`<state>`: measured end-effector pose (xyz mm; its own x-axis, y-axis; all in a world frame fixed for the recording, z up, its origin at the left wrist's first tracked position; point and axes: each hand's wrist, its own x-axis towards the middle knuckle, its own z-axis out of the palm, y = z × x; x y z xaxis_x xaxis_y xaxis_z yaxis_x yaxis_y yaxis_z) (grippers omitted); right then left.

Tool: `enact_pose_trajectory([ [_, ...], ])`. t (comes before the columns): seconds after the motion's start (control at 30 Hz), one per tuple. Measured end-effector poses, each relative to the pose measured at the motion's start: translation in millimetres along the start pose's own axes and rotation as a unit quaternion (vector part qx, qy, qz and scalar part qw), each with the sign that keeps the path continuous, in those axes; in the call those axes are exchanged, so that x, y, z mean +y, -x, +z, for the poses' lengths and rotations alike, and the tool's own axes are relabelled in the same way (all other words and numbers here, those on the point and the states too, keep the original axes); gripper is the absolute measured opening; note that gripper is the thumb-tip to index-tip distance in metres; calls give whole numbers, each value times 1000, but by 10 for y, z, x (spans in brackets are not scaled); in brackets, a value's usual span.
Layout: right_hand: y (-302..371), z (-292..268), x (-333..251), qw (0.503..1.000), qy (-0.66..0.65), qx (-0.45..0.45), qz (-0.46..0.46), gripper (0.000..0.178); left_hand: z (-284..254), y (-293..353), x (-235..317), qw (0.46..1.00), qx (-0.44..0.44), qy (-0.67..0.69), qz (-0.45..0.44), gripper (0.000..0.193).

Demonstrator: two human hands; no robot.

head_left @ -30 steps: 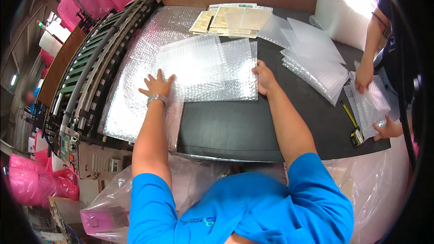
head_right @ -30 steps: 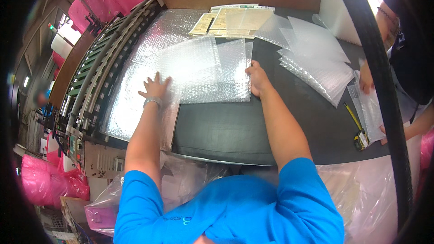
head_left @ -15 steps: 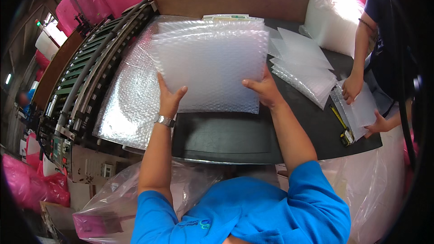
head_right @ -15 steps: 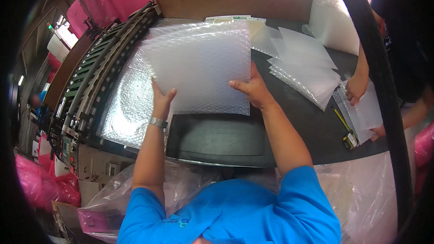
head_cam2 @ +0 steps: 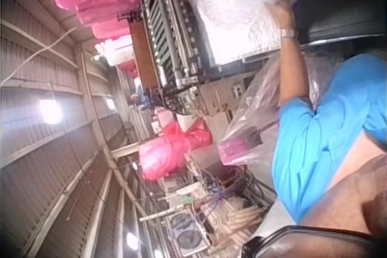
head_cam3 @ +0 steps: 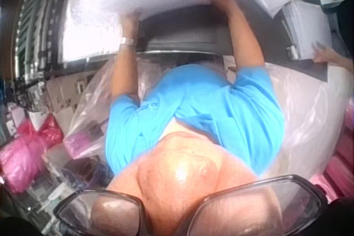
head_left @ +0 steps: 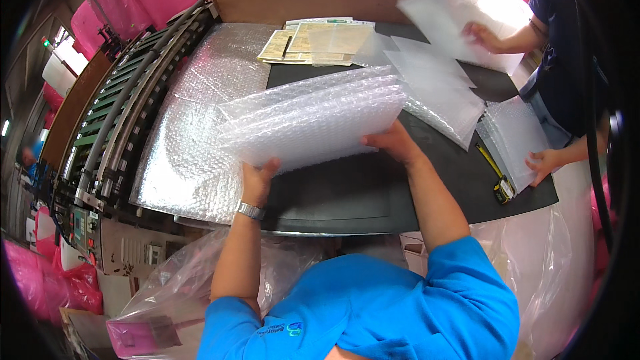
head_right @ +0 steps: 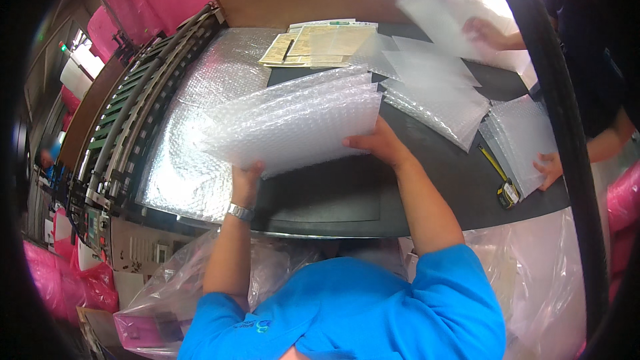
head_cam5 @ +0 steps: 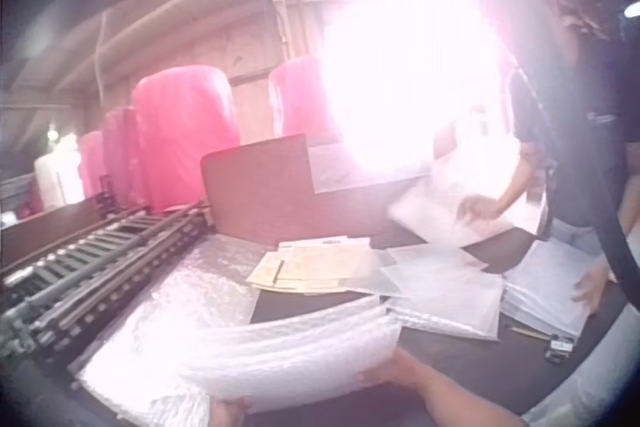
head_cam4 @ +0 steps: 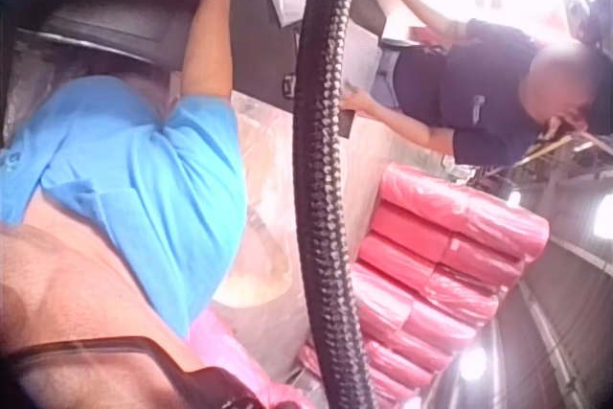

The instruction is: The person repeatedly picks up sheets of bubble wrap from a table, folds them, and stacks them into a neat pile. Another person is visible in the background handling similar materials.

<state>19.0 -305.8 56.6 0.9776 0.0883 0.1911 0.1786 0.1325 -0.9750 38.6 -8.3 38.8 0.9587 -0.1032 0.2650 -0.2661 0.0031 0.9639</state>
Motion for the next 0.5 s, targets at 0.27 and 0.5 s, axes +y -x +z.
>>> enact_pose_trajectory([
  [0.27,92,273,-1178,893,420,-1,-162,41,-64,67,703,867,145,-348,325,107],
  [0.5,103,752,-1769,688,598,25,-411,58,36,234,892,990,10,-5,140,55],
])
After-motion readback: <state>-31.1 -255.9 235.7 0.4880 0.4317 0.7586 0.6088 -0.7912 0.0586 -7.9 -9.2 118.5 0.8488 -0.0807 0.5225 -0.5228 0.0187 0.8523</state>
